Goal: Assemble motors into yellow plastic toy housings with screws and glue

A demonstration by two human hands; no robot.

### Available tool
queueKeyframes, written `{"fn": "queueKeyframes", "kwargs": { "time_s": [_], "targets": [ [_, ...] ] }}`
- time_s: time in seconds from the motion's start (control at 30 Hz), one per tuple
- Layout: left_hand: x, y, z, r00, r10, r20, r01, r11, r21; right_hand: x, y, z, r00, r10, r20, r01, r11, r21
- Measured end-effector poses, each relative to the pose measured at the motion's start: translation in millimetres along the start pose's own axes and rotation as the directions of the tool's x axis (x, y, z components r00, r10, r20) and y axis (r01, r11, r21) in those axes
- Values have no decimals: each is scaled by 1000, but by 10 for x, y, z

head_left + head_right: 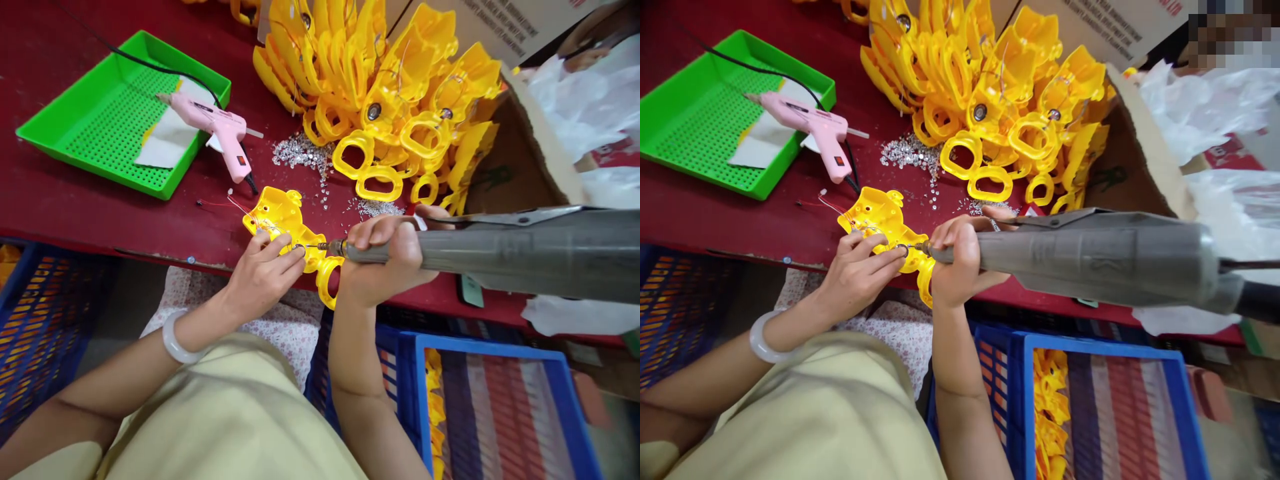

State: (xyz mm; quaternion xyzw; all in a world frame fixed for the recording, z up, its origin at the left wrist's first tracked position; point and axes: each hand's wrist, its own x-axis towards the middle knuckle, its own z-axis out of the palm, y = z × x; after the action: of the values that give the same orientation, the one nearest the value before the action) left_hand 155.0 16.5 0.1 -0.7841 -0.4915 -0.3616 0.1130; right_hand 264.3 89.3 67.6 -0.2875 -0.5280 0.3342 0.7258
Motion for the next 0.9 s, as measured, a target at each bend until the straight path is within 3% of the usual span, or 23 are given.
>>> {"fn": "queueKeyframes", "kwargs": {
  "time_s": [0.2, 0.4, 0.7, 0.9],
  "targets": [
    [-2, -11, 9, 1000, -3, -15, 3, 1000, 5, 14, 68, -14, 997, 69, -19, -70, 997, -31],
    [-4, -14, 45, 999, -29, -43, 28, 1000, -13, 22, 116, -24, 999, 32, 25, -32, 999, -5],
    [2, -39, 81, 997, -52, -53, 48, 997, -64, 185, 231, -51, 958, 183, 222, -178, 983, -44],
    [6, -42, 100, 997, -42, -61, 39, 998, -58, 184, 274, -1, 951, 156, 267, -183, 980, 78]
  ]
}}
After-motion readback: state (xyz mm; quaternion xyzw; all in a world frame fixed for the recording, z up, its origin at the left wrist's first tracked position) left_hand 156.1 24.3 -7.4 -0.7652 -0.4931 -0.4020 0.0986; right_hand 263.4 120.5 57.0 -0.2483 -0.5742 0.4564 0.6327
